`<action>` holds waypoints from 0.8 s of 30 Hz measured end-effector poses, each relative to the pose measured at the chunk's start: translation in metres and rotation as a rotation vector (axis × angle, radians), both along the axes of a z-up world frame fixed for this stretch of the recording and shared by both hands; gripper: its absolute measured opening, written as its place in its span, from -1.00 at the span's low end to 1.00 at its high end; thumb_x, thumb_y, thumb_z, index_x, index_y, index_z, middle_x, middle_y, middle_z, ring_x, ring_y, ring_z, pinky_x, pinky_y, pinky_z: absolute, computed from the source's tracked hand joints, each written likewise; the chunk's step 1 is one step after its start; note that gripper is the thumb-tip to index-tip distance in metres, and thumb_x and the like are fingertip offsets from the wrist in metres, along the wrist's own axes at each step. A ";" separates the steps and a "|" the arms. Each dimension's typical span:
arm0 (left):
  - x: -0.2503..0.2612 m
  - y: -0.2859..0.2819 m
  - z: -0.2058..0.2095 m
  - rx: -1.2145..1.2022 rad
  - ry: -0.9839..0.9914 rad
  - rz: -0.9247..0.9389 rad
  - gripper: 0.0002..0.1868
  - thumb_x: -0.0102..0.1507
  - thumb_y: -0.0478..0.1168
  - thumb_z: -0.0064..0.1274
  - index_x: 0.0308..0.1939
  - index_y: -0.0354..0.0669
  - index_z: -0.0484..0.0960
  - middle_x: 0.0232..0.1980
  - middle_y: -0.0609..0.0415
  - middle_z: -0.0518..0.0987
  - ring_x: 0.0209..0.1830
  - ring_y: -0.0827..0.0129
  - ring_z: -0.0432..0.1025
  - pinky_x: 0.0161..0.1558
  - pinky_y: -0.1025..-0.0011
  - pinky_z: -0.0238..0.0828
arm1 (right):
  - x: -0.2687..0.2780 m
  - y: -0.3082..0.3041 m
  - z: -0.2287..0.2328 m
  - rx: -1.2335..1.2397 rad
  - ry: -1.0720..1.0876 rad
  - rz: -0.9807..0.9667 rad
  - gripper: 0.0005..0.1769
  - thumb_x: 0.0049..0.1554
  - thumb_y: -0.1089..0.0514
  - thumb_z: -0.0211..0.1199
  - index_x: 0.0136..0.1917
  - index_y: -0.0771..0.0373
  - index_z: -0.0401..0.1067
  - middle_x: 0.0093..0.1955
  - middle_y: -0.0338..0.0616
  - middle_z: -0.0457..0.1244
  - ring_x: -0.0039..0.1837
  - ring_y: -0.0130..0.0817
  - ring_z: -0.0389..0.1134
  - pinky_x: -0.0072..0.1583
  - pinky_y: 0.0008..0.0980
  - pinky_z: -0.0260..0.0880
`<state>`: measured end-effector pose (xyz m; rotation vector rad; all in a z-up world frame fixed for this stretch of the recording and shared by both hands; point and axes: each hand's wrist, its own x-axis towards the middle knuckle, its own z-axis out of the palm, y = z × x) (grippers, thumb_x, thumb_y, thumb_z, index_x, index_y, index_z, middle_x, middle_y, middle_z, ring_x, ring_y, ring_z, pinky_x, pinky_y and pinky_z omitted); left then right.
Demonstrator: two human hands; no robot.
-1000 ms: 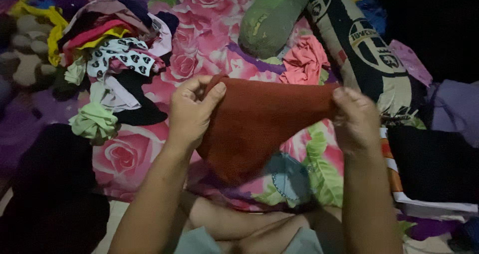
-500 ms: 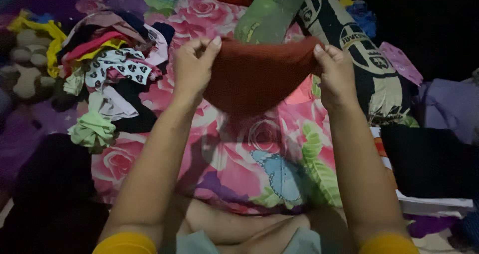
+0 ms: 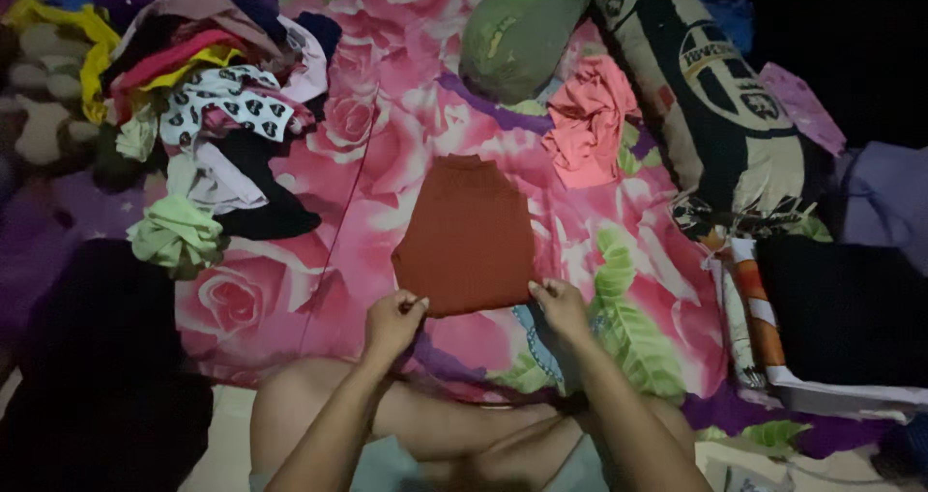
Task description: The person sits on a bed and folds several pieces of clothing one by one, including a blue graphic shirt, a red shirt, dark shorts, and a white top, placing each folded item into a growing stack.
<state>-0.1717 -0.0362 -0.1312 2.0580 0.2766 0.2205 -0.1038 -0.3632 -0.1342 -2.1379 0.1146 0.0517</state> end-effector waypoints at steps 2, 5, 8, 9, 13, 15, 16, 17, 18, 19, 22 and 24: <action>-0.014 -0.004 0.000 -0.059 -0.080 0.009 -0.72 0.16 -0.07 0.24 -0.32 -0.25 0.67 -0.37 -0.08 0.65 -0.36 0.15 0.56 -0.23 0.26 0.45 | -0.007 -0.003 -0.007 0.287 -0.018 -0.024 -0.76 0.12 0.06 0.30 -0.09 0.27 0.59 -0.23 -0.24 0.42 -0.18 -0.50 0.37 -0.06 -0.38 0.38; -0.025 -0.008 0.014 -0.110 -0.298 0.001 -0.76 0.13 -0.13 0.23 -0.31 -0.25 0.66 -0.31 -0.07 0.68 -0.29 0.11 0.58 -0.16 0.26 0.48 | -0.007 -0.001 -0.010 0.139 -0.144 0.016 -0.76 0.13 0.05 0.32 -0.09 0.28 0.57 -0.27 -0.23 0.40 -0.20 -0.49 0.34 -0.09 -0.37 0.37; -0.035 -0.009 0.026 0.065 -0.286 -0.038 -0.77 0.14 -0.13 0.23 -0.36 -0.26 0.64 -0.32 -0.12 0.65 -0.28 0.03 0.54 -0.17 0.19 0.45 | -0.009 0.002 -0.017 -0.056 -0.197 0.014 -0.76 0.14 0.07 0.35 -0.11 0.32 0.56 -0.31 -0.21 0.35 -0.24 -0.44 0.34 -0.11 -0.36 0.35; -0.039 -0.008 0.030 0.104 -0.234 -0.047 -0.76 0.14 -0.12 0.24 -0.37 -0.25 0.65 -0.34 -0.13 0.64 -0.31 0.01 0.54 -0.20 0.17 0.44 | -0.012 0.002 -0.018 -0.053 -0.197 0.025 -0.77 0.13 0.08 0.35 -0.09 0.31 0.55 -0.32 -0.23 0.34 -0.24 -0.45 0.33 -0.12 -0.37 0.35; -0.056 0.001 0.046 0.121 -0.088 -0.078 -0.74 0.14 -0.09 0.26 -0.38 -0.23 0.66 -0.43 -0.15 0.60 -0.44 0.01 0.49 -0.33 0.17 0.42 | -0.039 -0.007 -0.001 0.000 -0.216 0.076 -0.79 0.08 0.15 0.40 -0.04 0.29 0.54 -0.34 -0.28 0.27 -0.24 -0.47 0.26 -0.15 -0.40 0.32; -0.071 0.010 0.054 0.083 0.130 -0.170 -0.67 0.17 -0.04 0.26 -0.43 -0.26 0.64 -0.50 -0.12 0.54 -0.52 0.15 0.41 -0.36 0.21 0.40 | -0.061 -0.015 0.023 0.156 -0.223 0.148 -0.76 0.05 0.19 0.44 -0.02 0.26 0.50 -0.31 -0.33 0.19 -0.22 -0.51 0.19 -0.14 -0.44 0.25; -0.077 0.015 0.058 0.063 0.243 -0.216 -0.64 0.19 -0.01 0.25 -0.45 -0.27 0.64 -0.54 -0.11 0.51 -0.56 0.22 0.37 -0.37 0.23 0.39 | -0.074 -0.020 0.036 0.293 -0.219 0.199 -0.73 0.04 0.22 0.45 0.00 0.24 0.46 -0.28 -0.37 0.14 -0.19 -0.55 0.15 -0.12 -0.47 0.20; -0.083 0.019 0.062 -0.009 0.228 -0.255 -0.61 0.19 0.00 0.26 -0.47 -0.29 0.62 -0.55 -0.07 0.49 -0.54 0.31 0.33 -0.39 0.24 0.36 | -0.086 -0.023 0.050 0.330 -0.054 0.120 -0.72 0.01 0.23 0.44 -0.01 0.20 0.46 -0.29 -0.35 0.18 -0.21 -0.54 0.18 -0.14 -0.47 0.20; -0.089 0.025 0.065 -0.082 0.215 -0.293 -0.58 0.19 0.02 0.27 -0.49 -0.31 0.61 -0.55 -0.04 0.47 -0.53 0.39 0.29 -0.40 0.26 0.34 | -0.098 -0.028 0.064 0.364 0.112 0.040 -0.71 -0.02 0.24 0.44 -0.02 0.16 0.45 -0.31 -0.32 0.23 -0.22 -0.53 0.20 -0.15 -0.47 0.21; -0.091 0.028 0.069 -0.155 0.201 -0.330 -0.54 0.19 0.04 0.28 -0.50 -0.33 0.60 -0.55 -0.01 0.45 -0.51 0.47 0.26 -0.42 0.28 0.32 | -0.100 -0.029 0.074 0.396 0.278 -0.041 -0.69 -0.04 0.25 0.43 -0.02 0.12 0.45 -0.32 -0.30 0.27 -0.23 -0.51 0.23 -0.16 -0.46 0.21; -0.065 0.038 0.080 -0.179 0.250 -0.343 -0.57 0.21 0.11 0.19 -0.44 -0.22 0.69 -0.56 0.15 0.50 -0.50 0.58 0.31 -0.41 0.36 0.35 | -0.076 -0.029 0.089 0.339 0.190 0.053 -0.87 0.05 0.16 0.36 -0.12 0.22 0.53 -0.26 -0.34 0.34 -0.21 -0.56 0.31 -0.14 -0.50 0.32; -0.020 0.041 0.091 -0.044 0.193 -0.272 -0.58 0.22 0.14 0.16 -0.41 -0.17 0.70 -0.60 0.12 0.52 -0.54 0.53 0.34 -0.43 0.33 0.31 | -0.031 -0.018 0.088 0.312 -0.146 0.125 -0.81 0.07 0.17 0.45 -0.11 0.25 0.48 -0.18 -0.35 0.32 -0.10 -0.60 0.30 -0.01 -0.56 0.31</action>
